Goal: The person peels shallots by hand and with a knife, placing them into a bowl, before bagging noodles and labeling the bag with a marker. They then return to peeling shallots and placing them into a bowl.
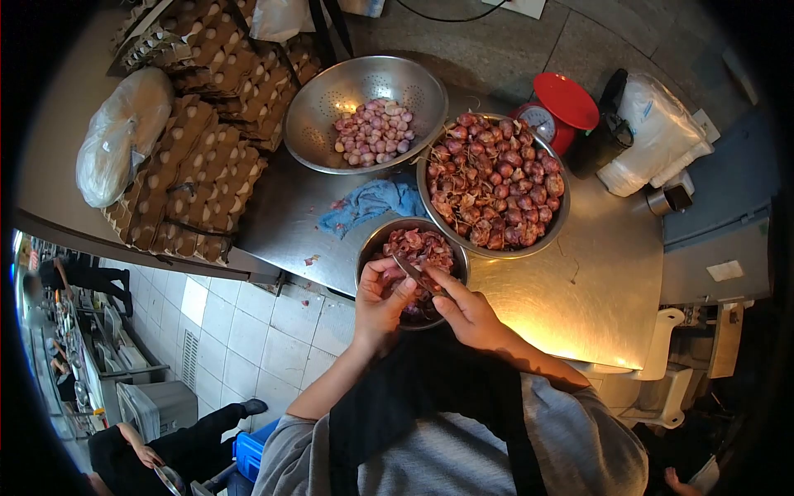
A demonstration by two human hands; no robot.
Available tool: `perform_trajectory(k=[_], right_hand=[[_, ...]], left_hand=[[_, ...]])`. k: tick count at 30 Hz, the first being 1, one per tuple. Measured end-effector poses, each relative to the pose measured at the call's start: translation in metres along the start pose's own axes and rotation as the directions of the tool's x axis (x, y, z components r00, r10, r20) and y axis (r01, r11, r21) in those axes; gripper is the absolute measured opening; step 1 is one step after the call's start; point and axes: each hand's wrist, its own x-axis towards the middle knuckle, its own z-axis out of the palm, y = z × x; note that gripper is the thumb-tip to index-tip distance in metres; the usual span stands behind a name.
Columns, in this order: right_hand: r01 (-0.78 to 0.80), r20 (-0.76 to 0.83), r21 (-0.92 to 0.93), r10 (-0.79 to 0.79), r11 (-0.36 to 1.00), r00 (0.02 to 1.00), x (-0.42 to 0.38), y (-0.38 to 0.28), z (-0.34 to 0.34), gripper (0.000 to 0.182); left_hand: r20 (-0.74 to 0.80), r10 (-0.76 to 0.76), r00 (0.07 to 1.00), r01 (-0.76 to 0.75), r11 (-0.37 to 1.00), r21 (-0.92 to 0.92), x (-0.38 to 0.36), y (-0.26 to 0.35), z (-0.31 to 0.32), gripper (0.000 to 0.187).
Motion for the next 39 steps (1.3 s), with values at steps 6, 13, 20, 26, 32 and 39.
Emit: perform_trajectory(k=[6,13,20,26,32,39], right_hand=[[-0.194,0.044,0.159,0.190,0.968,0.981,-0.003,0.003,-0.005,0.044],[-0.337,-0.021,0.285,0.358,0.897,0.934,0.002,-0.003,-0.011,0.042],[-0.293,0.166,0.273,0.255,0.916,0.953,-0.001,-0.007,-0.012,0.044],[-0.165,0.092,0.178,0.151,0.970,0.984,0.001,-0.006,-0.005,0.039],[-0.368,0.150,0.344,0.336,0.864,0.930,-0.002,-0.003,-0.007,0.040],[-0.286,0.138,0.264,0.258,0.921,0.956,-0.001,-0.006,-0.007,0.040]], left_hand=[[0.034,-0.007,0.999,0.009,0.998,-0.064,-0.003,0.004,0.005,0.028],[-0.009,-0.060,0.998,0.059,0.992,-0.108,-0.004,0.004,0.004,0.023],[-0.043,-0.050,0.998,0.046,0.995,-0.089,-0.003,0.005,0.006,0.023],[-0.006,-0.034,0.999,0.034,0.996,-0.082,-0.002,-0.001,0.003,0.024],[-0.022,-0.054,0.998,0.051,0.994,-0.096,-0.003,0.002,0.008,0.023],[-0.021,-0.046,0.999,0.043,0.993,-0.108,-0.002,0.001,0.006,0.024]])
